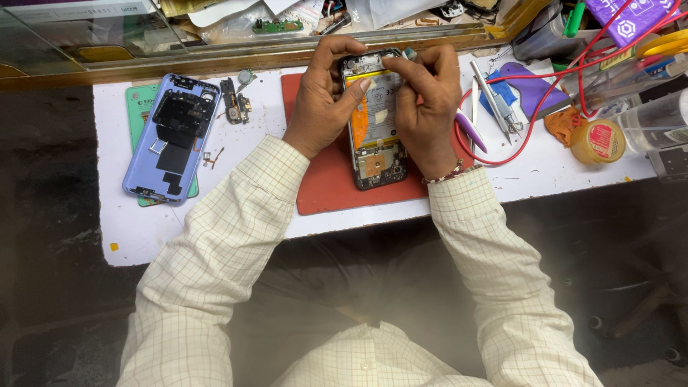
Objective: The person repairs a disassembled smartphone on a repair bench, first scraping near the battery with a metal tool and brushing the internals with a toothbrush, then heating the battery with a hot air gun and prying it out by hand. They lift the phone, work on its frame, and finally recline in a chair working on the phone on their lap.
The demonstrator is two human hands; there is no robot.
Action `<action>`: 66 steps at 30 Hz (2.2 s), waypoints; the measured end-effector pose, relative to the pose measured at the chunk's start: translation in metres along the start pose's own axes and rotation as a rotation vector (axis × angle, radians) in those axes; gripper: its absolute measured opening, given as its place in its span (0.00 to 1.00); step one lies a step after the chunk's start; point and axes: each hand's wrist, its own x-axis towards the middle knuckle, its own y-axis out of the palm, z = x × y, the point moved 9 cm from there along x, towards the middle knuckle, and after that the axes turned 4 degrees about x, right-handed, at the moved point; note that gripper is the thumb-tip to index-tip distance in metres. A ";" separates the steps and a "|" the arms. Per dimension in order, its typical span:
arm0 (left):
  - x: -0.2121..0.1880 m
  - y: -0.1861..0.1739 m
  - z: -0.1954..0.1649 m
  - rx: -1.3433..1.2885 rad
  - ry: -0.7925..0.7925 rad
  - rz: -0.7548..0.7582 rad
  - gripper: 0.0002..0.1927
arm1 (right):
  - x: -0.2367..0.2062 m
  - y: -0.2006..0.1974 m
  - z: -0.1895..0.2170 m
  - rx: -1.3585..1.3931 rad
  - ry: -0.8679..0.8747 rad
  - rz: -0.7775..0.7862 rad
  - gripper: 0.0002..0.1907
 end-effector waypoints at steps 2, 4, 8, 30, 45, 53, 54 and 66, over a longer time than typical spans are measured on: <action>0.000 0.001 -0.003 -0.016 0.023 0.002 0.19 | 0.000 0.003 0.004 -0.031 -0.018 0.027 0.22; 0.000 0.001 -0.003 -0.026 0.024 0.006 0.20 | 0.001 0.005 0.007 -0.056 -0.036 0.046 0.21; 0.000 0.001 -0.004 -0.017 0.024 0.005 0.20 | 0.002 0.006 0.007 -0.012 -0.017 0.053 0.18; 0.000 0.001 -0.002 -0.015 0.014 -0.001 0.20 | 0.005 0.013 -0.002 0.140 0.015 0.118 0.12; 0.000 0.002 0.000 -0.010 -0.012 -0.006 0.20 | 0.004 0.006 -0.008 0.183 0.082 0.064 0.12; 0.001 0.002 0.000 -0.031 -0.007 -0.003 0.20 | 0.008 0.006 -0.001 0.186 0.055 0.084 0.11; 0.001 0.003 0.000 -0.030 -0.006 -0.002 0.20 | 0.007 0.006 0.000 0.165 0.041 0.088 0.11; 0.000 0.003 0.003 -0.079 -0.033 0.013 0.18 | 0.004 0.007 -0.004 0.100 0.029 0.081 0.04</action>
